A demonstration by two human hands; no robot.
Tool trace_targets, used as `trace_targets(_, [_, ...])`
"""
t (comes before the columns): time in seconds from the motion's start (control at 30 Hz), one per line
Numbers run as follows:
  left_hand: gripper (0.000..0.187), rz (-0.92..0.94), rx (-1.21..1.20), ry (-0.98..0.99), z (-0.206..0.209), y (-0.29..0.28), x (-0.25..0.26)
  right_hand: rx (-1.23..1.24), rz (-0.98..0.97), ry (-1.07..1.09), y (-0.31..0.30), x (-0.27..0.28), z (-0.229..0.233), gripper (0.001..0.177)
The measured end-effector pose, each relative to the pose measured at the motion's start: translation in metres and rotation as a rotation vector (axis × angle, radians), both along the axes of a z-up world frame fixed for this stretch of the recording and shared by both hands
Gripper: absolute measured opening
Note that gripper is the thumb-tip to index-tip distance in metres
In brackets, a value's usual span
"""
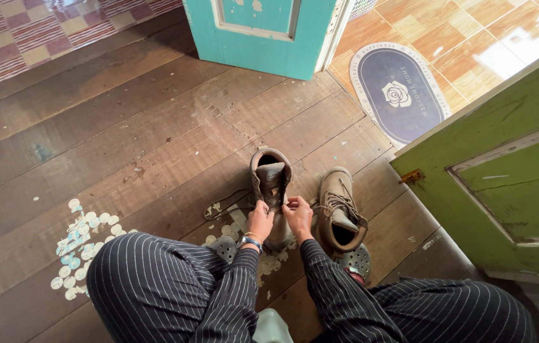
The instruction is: The person sits on the floor and works on a pair of brown boots. They repeatedly pull and adjust the laces and tongue of the left boot, then shift to the right boot to perform similar adjustments. The task appears to involve preparing or repairing the boots by hand.
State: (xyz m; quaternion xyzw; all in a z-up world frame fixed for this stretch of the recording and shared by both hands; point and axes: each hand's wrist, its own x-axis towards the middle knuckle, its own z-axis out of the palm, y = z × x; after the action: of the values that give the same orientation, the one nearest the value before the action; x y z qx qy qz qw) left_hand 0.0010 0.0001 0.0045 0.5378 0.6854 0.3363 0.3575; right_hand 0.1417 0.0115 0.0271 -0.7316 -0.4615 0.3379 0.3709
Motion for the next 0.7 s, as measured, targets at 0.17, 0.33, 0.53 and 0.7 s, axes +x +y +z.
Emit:
trace_targets(0.17, [0.017, -0.128, -0.055, 0.211, 0.027, -0.004, 0.001, 0.017, 0.002, -0.032, -0.001, 0.0, 0.0, 0.039])
trace_targets(0.33, [0.015, -0.117, -0.202, 0.274, 0.047, -0.005, 0.001, -0.006, -0.014, -0.009, 0.0, -0.002, -0.001, 0.033])
trace_targets(0.53, [0.021, 0.006, -0.225, 0.219, 0.034, 0.0, -0.016, -0.021, -0.009, -0.034, 0.0, 0.0, -0.003, 0.025])
trace_targets(0.7, [0.02, 0.072, -0.219, 0.238, 0.01, 0.003, -0.023, 0.004, 0.006, -0.03, 0.0, 0.0, -0.004, 0.019])
